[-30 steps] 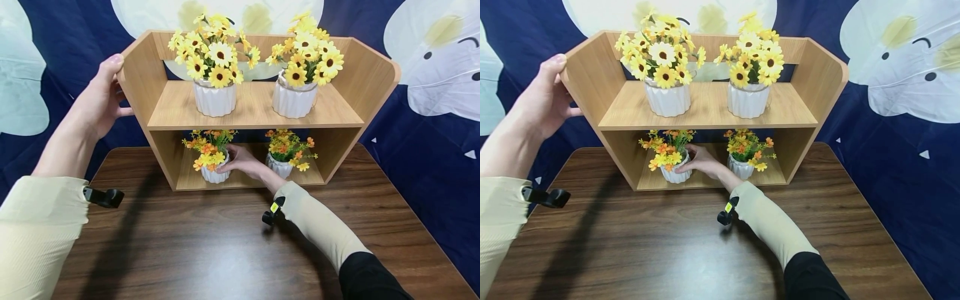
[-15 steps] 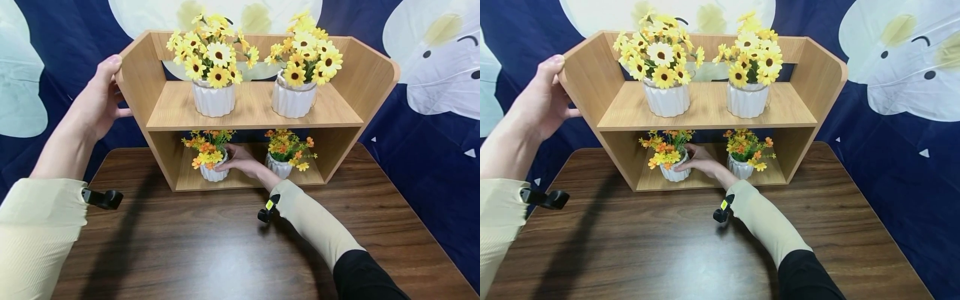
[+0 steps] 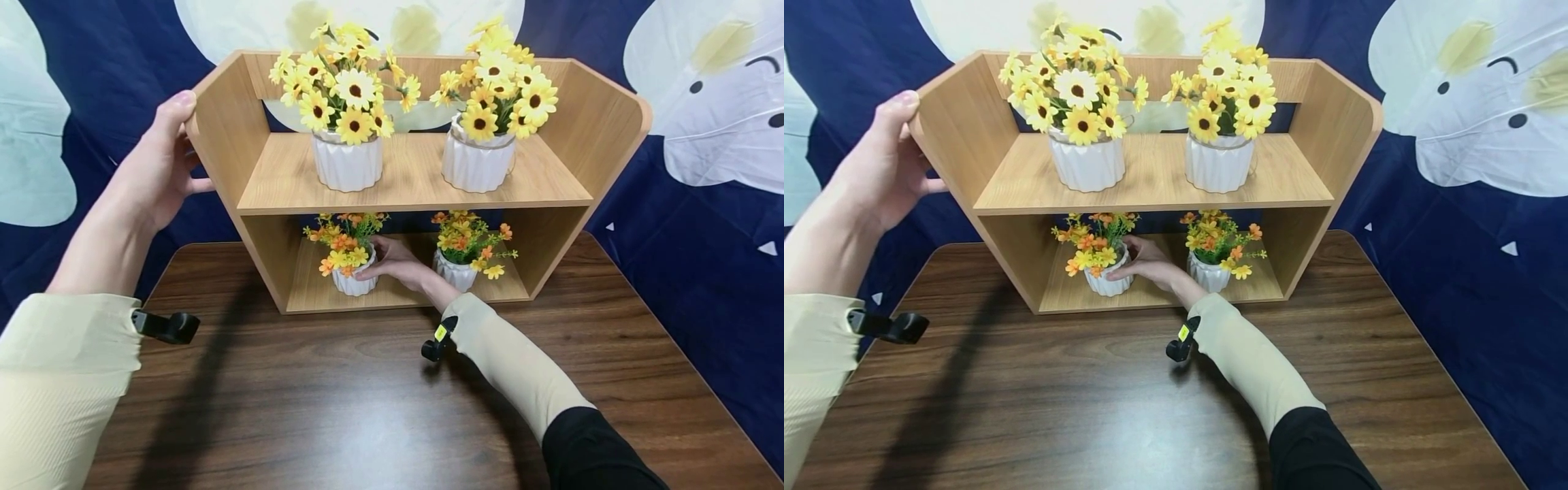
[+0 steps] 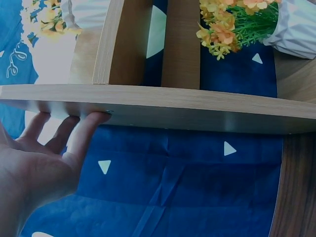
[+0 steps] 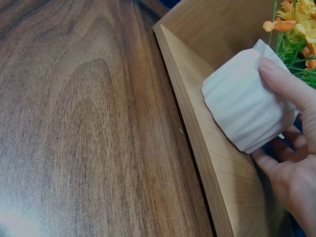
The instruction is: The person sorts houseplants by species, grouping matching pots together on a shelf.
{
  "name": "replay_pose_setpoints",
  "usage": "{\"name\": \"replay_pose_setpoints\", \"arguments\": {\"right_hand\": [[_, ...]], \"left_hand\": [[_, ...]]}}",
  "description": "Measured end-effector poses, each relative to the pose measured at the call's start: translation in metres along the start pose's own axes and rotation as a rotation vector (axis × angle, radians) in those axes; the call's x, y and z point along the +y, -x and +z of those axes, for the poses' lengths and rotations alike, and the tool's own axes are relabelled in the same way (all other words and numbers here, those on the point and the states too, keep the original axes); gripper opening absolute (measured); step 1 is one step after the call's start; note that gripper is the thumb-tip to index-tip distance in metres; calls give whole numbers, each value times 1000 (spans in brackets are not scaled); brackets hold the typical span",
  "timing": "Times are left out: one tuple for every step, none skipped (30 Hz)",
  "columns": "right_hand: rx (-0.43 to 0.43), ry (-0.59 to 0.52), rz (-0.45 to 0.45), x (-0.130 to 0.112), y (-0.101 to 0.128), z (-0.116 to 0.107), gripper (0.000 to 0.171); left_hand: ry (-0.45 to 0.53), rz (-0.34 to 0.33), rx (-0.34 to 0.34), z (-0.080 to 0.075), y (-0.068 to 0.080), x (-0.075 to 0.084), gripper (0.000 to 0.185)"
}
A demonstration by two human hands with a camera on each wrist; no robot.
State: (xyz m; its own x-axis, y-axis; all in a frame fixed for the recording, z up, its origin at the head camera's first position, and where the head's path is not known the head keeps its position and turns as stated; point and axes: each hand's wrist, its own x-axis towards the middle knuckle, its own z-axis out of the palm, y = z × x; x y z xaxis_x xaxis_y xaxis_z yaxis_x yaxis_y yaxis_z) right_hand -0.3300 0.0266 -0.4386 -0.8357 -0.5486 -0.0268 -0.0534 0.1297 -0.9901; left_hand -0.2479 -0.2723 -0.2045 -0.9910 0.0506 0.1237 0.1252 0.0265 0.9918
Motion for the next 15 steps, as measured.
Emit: {"name": "replay_pose_setpoints", "arguments": {"right_hand": [[2,4,0,1,0,0,78],[3,8,2,1,0,-1,78],[4,12,3,2,0,-1,79],[4,13,3,2,0,-1,79],[4,14,3,2,0,-1,79],[5,16,5,2,0,-1,79],[6,16,7,2,1,-2,79],[6,15,10,2,1,-2,80],[8,15,12,2,1,-2,80],[8,14,14,1,1,-2,81],[9,12,14,1,1,-2,81],[11,12,14,1,1,-2,81],[8,9,12,1,1,-2,81],[6,6,9,2,1,-2,80],[3,2,5,2,1,-2,79]], "left_hand": [[3,-1,0,0,0,0,54],[5,-2,1,1,0,0,54],[8,-2,2,1,0,0,54],[10,-3,3,1,0,1,54],[11,-3,3,2,0,1,54],[12,-2,3,2,0,1,54],[13,-2,3,2,1,1,54],[11,-2,3,2,1,1,55],[10,-2,3,2,1,1,55],[7,-2,4,2,1,1,55],[6,-2,4,2,1,1,55],[4,-2,5,2,1,1,54],[1,-1,6,2,1,1,55],[2,-1,6,2,1,1,54],[3,-1,7,2,1,1,54]]}}
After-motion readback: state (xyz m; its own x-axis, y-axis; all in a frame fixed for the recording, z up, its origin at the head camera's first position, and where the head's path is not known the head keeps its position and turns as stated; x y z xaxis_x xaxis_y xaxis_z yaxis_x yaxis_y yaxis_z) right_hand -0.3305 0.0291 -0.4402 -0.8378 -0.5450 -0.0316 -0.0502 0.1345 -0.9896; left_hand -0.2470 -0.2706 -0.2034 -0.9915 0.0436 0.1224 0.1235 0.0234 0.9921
